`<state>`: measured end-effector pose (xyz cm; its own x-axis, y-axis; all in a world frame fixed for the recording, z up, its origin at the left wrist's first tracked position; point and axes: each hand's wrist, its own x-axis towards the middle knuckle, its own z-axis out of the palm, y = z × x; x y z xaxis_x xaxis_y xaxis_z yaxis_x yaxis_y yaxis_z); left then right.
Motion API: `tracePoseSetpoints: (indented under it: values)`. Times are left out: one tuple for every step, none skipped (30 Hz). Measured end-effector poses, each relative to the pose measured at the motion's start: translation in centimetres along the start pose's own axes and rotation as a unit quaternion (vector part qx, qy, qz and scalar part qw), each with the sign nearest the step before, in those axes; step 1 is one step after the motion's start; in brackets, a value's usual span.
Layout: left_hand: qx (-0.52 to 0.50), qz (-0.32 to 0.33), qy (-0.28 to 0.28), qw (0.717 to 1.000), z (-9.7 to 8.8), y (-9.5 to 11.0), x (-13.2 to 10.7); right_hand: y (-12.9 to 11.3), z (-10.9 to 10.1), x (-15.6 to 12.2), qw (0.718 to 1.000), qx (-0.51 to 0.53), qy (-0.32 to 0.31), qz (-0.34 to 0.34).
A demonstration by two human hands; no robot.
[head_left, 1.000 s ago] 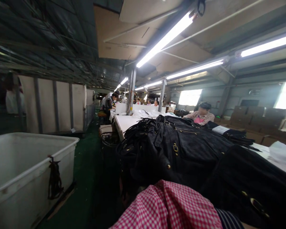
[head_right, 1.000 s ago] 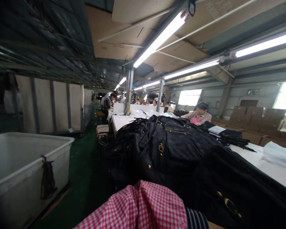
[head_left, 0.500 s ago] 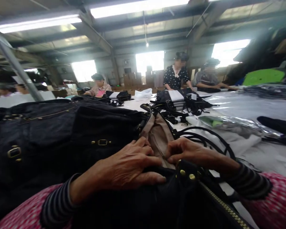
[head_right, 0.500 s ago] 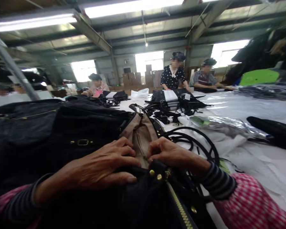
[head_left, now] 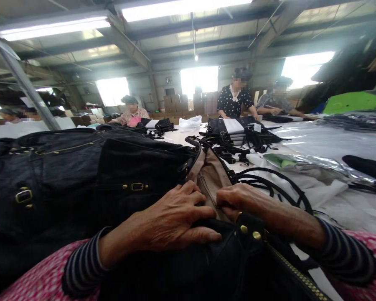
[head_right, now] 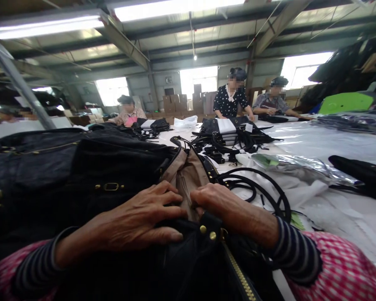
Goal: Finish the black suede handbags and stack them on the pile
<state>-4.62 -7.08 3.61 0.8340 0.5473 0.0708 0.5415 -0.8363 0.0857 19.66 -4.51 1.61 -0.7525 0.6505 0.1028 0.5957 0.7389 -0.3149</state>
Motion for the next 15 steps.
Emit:
tracePoseSetpoints:
  values:
    - [0.001, 0.002, 0.002, 1.0, 0.0, 0.0, 0.0, -0.3, -0.1, 0.1, 0.999, -0.03, -0.009, 0.005]
    - [0.001, 0.006, 0.005, 1.0, 0.0, 0.0, 0.0, -0.5, -0.2, 0.3, 0.998, -0.06, -0.02, 0.014]
    - [0.002, 0.01, 0.009, 1.0, 0.0, 0.0, 0.0, -0.6, -0.2, 0.6, 0.995, -0.087, -0.031, 0.026]
    - [0.003, 0.013, 0.015, 1.0, 0.1, -0.1, 0.0, -0.6, -0.1, 1.2, 0.992, -0.112, -0.04, 0.039]
    - [0.003, 0.017, 0.022, 1.0, 0.1, -0.1, 0.0, -0.5, 0.0, 1.8, 0.988, -0.136, -0.039, 0.056]
    - [0.002, 0.02, 0.029, 0.999, 0.2, -0.2, 0.0, -0.3, 0.2, 2.6, 0.984, -0.159, -0.025, 0.078]
    - [0.001, 0.023, 0.034, 0.999, 0.3, -0.2, -0.1, -0.2, 0.5, 3.5, 0.979, -0.178, 0.001, 0.103]
    - [0.0, 0.024, 0.039, 0.999, 0.3, -0.3, -0.1, 0.0, 0.8, 4.4, 0.972, -0.192, 0.034, 0.128]
    - [0.001, 0.022, 0.043, 0.999, 0.4, -0.4, -0.1, 0.2, 1.1, 5.2, 0.965, -0.202, 0.069, 0.154]
    - [0.003, 0.016, 0.045, 0.999, 0.3, -0.4, 0.0, 0.3, 1.4, 5.9, 0.957, -0.207, 0.1, 0.179]
    - [0.009, 0.01, 0.042, 0.999, 0.2, -0.5, 0.1, 0.4, 1.7, 6.4, 0.95, -0.207, 0.124, 0.201]
    - [0.02, -0.001, 0.042, 0.999, 0.0, -0.5, 0.4, 0.4, 2.0, 6.8, 0.945, -0.201, 0.137, 0.218]
    - [0.036, -0.017, 0.048, 0.998, -0.3, -0.5, 0.8, 0.5, 2.1, 7.0, 0.943, -0.193, 0.141, 0.231]
    - [0.058, -0.035, 0.058, 0.996, -0.7, -0.5, 1.3, 0.5, 2.3, 7.1, 0.943, -0.184, 0.139, 0.239]
    - [0.087, -0.053, 0.072, 0.992, -1.1, -0.5, 2.0, 0.6, 2.4, 7.0, 0.945, -0.174, 0.135, 0.241]
